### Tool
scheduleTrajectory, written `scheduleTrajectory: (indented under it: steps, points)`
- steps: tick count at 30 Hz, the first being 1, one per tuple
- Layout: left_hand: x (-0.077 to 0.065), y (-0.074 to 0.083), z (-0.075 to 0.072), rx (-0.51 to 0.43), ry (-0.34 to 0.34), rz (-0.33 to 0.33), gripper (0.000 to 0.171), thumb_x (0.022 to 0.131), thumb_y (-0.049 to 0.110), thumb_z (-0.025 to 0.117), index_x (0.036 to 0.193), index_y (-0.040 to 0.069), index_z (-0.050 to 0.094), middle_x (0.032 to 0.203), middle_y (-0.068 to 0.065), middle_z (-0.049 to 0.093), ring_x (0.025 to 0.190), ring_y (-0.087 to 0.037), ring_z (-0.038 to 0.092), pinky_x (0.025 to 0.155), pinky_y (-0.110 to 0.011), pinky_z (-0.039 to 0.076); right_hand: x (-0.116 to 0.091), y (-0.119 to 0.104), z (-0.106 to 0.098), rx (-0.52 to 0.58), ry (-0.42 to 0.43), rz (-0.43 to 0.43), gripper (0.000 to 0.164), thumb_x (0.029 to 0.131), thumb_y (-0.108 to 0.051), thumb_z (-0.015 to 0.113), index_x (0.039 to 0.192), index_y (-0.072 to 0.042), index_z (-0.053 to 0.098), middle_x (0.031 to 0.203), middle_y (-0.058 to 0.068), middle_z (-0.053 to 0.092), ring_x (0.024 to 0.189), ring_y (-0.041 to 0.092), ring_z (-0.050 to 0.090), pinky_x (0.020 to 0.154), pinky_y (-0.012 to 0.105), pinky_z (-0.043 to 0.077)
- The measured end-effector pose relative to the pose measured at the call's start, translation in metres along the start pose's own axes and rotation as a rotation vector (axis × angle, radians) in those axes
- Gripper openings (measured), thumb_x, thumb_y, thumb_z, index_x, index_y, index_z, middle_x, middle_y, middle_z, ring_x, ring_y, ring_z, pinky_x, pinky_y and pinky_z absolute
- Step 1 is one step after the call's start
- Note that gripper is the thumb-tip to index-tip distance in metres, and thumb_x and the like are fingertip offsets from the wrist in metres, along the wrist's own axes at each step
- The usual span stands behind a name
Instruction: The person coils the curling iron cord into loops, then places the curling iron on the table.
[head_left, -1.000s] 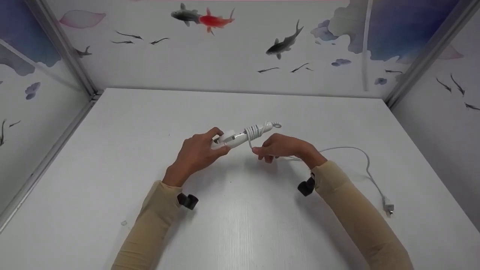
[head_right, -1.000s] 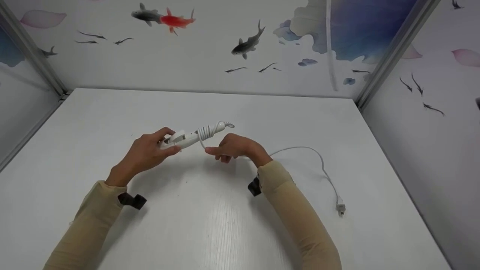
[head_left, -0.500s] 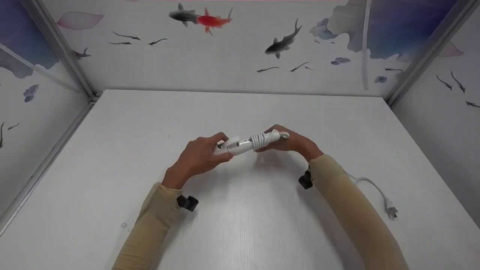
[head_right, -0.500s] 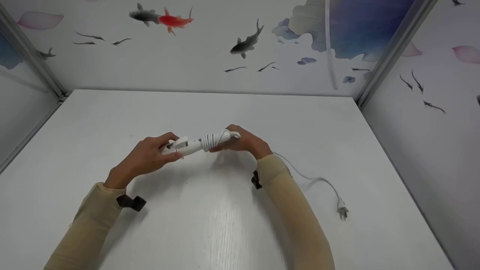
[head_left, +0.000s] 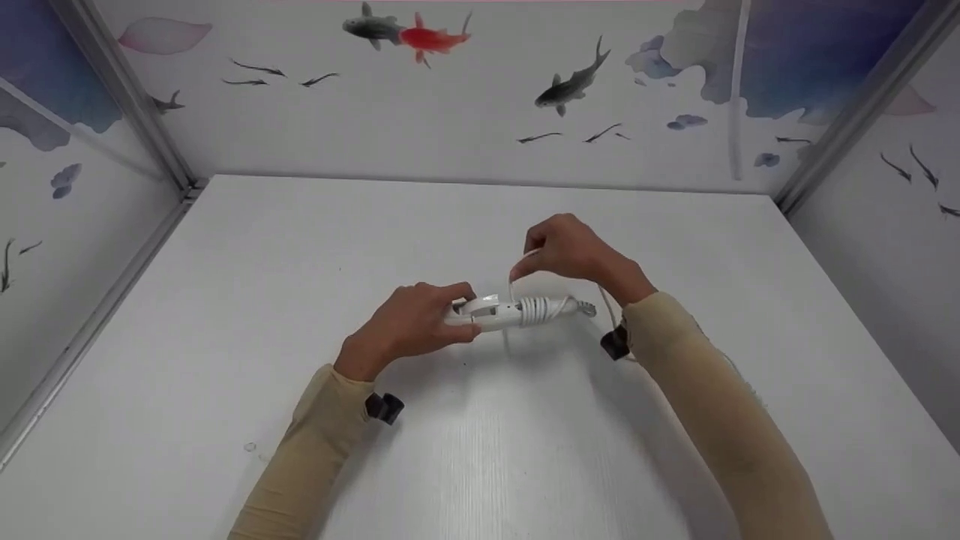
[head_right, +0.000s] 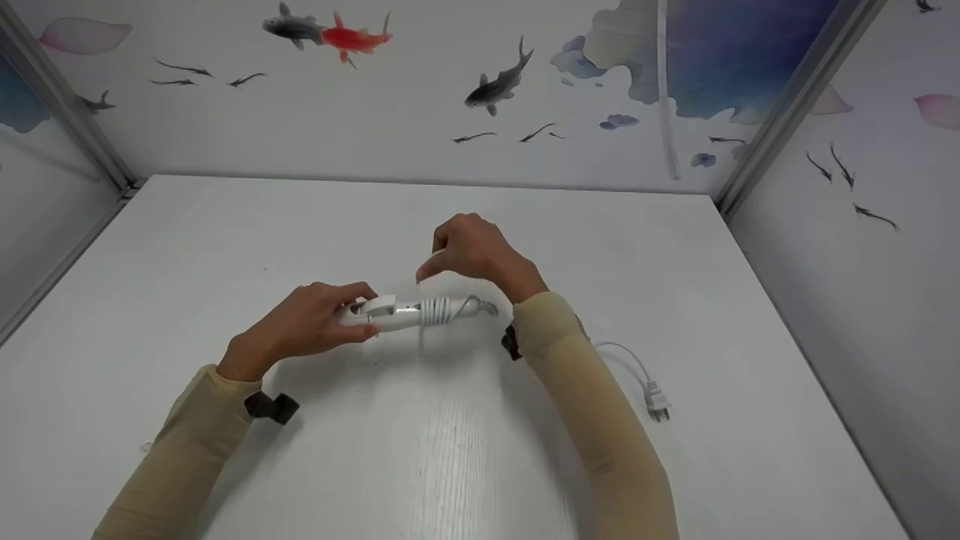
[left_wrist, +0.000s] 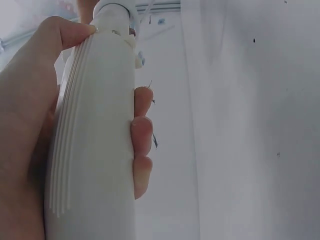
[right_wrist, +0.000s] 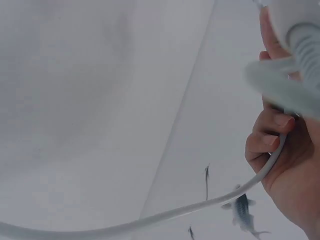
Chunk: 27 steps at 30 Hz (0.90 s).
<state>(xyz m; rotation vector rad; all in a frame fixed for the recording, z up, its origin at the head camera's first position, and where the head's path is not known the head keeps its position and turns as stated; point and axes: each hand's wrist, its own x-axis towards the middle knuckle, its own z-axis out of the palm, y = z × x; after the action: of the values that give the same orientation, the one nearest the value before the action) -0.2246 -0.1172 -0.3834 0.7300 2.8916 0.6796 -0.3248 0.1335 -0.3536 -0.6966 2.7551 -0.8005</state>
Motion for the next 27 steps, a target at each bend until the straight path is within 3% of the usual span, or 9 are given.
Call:
scheduleTrajectory:
  steps: [11, 20, 27]
  points:
    - [0.002, 0.0, 0.0, 0.049, 0.026, -0.106, 0.043, 0.093, 0.046, 0.062, 0.128, 0.021, 0.06, 0.103, -0.006, 0.072, 0.077, -0.021, 0.058, 0.068, -0.034, 0.045, -0.024, -0.035, -0.003, -0.13, 0.196, -0.182, 0.022, 0.083, -0.031, 0.082, 0.086, -0.011, 0.075, 0.081, 0.003, 0.073, 0.074, 0.018, 0.062, 0.067, 0.032, 0.048]
    - [0.003, -0.001, -0.001, 0.092, 0.04, -0.16, 0.043, 0.095, 0.045, 0.057, 0.13, 0.021, 0.056, 0.105, -0.007, 0.071, 0.079, -0.022, 0.059, 0.068, -0.036, 0.047, -0.044, -0.046, 0.001, -0.195, 0.165, -0.206, 0.024, 0.092, -0.033, 0.072, 0.089, -0.009, 0.075, 0.081, 0.003, 0.073, 0.07, 0.016, 0.06, 0.064, 0.029, 0.048]
    - [0.001, 0.0, -0.002, 0.115, 0.002, -0.173, 0.042, 0.096, 0.043, 0.05, 0.133, 0.022, 0.052, 0.108, -0.007, 0.07, 0.081, -0.023, 0.059, 0.069, -0.037, 0.047, -0.05, -0.047, 0.002, -0.153, 0.154, -0.224, 0.023, 0.095, -0.03, 0.068, 0.092, -0.008, 0.078, 0.08, 0.003, 0.074, 0.067, 0.015, 0.057, 0.063, 0.029, 0.046]
